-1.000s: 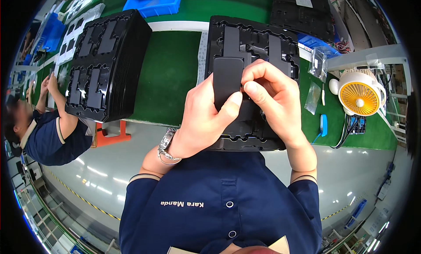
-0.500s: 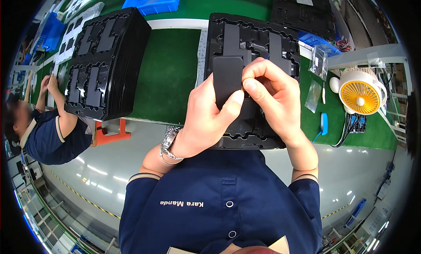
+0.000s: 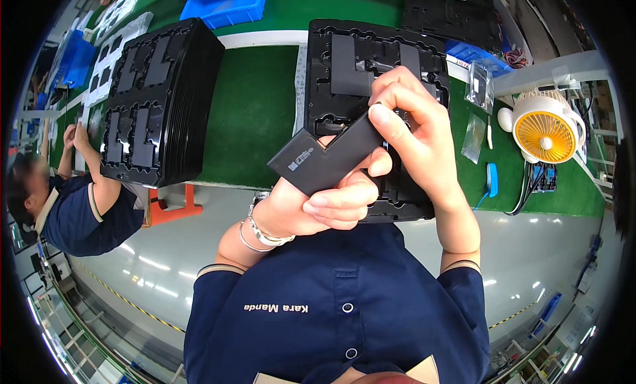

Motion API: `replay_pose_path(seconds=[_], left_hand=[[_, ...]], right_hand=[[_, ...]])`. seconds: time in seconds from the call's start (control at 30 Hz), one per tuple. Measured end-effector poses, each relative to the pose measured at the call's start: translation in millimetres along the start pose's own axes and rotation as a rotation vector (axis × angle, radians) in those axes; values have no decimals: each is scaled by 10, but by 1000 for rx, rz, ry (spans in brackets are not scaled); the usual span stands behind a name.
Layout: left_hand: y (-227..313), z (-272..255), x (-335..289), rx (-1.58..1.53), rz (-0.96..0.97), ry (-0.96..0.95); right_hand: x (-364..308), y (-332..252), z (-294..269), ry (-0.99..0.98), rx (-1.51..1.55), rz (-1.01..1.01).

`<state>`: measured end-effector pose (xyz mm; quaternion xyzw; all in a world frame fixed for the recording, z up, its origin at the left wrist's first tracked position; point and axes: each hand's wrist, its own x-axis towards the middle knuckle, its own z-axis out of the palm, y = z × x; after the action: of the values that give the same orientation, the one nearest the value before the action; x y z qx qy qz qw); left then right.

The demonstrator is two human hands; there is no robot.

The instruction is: The recorder is placing small black plastic housing components into a tray at an industrial assembly line.

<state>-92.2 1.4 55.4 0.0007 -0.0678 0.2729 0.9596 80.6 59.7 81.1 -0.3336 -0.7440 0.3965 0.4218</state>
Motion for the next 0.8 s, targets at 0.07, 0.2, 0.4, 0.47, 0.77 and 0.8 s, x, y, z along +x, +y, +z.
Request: replay_pose_path(seconds=[0.07, 0.2, 0.4, 0.47, 0.77, 0.8], left_hand=[[1, 22, -31, 170, 140, 147], [-97, 142, -86, 1410, 656, 710], [-96, 25, -134, 2096, 550, 1065], [-58, -32, -113, 2300, 599, 1020], [69, 85, -75, 2083, 654, 702], [54, 131, -65, 1851, 575, 616]], right_hand=[[-2, -49, -41, 78, -52, -28], [-270, -32, -407, 70, -495, 60], [-629, 21, -373, 31, -910, 164], [-643, -15, -339, 35, -954, 122], [-295, -140, -508, -85, 77, 363], [-213, -194, -403, -66, 123, 328]])
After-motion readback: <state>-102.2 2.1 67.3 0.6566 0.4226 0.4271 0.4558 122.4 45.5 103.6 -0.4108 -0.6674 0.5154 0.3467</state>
